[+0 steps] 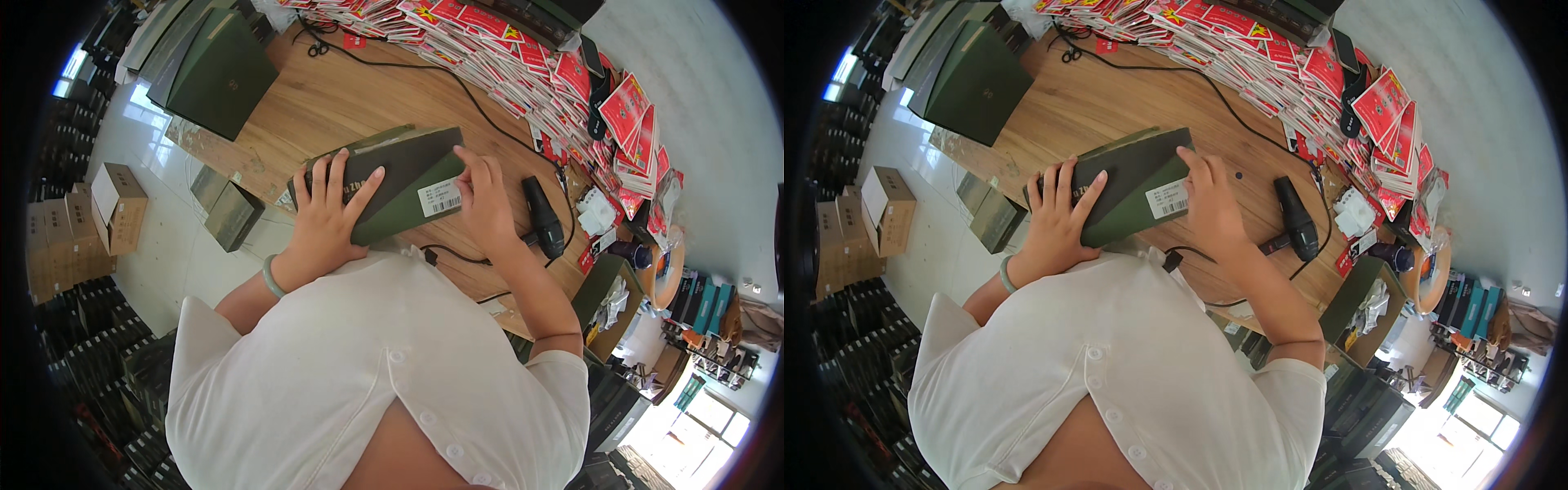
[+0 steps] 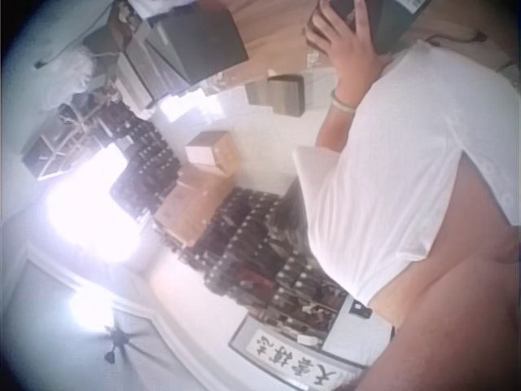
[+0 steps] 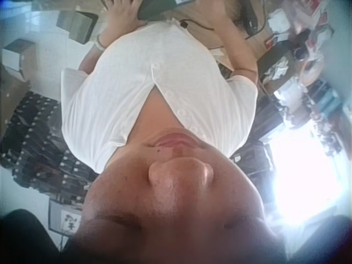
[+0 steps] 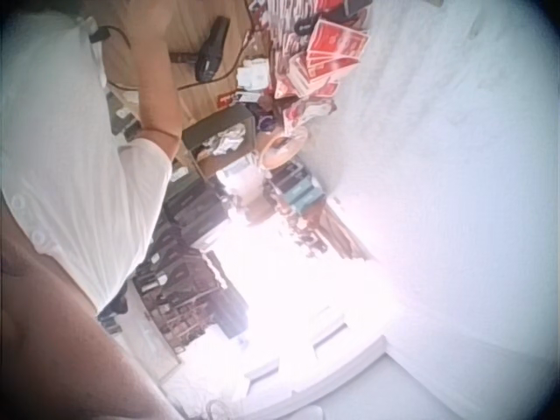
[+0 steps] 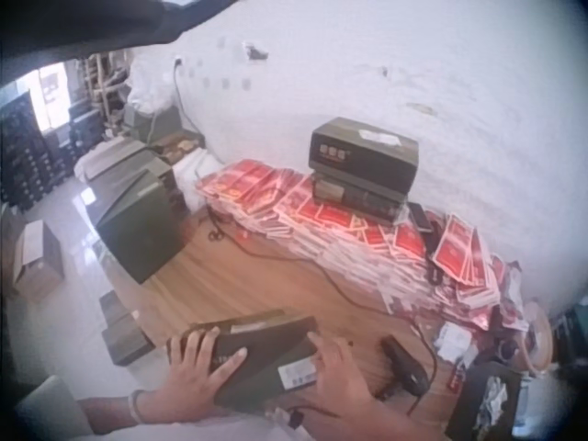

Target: The person picks up shoe boxes, places them on a table, opens them, and inserts shoes wrapped in tissue paper. The person then closes the boxes and uses a hairdryer to heat a label on the box before stacking the finished boxes.

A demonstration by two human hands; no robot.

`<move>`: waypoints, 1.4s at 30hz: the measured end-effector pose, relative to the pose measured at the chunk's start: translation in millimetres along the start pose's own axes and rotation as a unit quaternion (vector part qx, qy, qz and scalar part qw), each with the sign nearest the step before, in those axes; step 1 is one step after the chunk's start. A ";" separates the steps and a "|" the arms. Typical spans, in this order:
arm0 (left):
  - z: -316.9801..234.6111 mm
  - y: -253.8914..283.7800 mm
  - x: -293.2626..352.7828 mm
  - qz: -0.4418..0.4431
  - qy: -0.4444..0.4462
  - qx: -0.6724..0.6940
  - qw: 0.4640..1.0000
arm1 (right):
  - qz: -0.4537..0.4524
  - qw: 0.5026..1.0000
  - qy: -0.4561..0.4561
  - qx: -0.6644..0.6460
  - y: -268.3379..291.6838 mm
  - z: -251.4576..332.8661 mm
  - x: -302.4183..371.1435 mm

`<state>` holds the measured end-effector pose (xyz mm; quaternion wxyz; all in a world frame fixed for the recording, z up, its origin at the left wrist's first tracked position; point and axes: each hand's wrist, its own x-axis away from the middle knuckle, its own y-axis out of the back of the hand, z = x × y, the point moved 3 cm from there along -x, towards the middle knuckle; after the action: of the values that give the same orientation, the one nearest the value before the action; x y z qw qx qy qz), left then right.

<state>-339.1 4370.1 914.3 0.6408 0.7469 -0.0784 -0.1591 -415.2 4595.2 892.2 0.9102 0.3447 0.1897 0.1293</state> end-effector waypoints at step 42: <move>5.0 -0.3 -0.5 -0.030 -0.005 0.012 0.999 | -0.069 0.998 -0.005 -0.004 4.9 -16.4 -4.8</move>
<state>-341.3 4365.6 913.4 0.6262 0.7558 -0.0609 -0.1813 -427.2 4606.5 885.4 0.9192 0.3277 0.2082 0.0658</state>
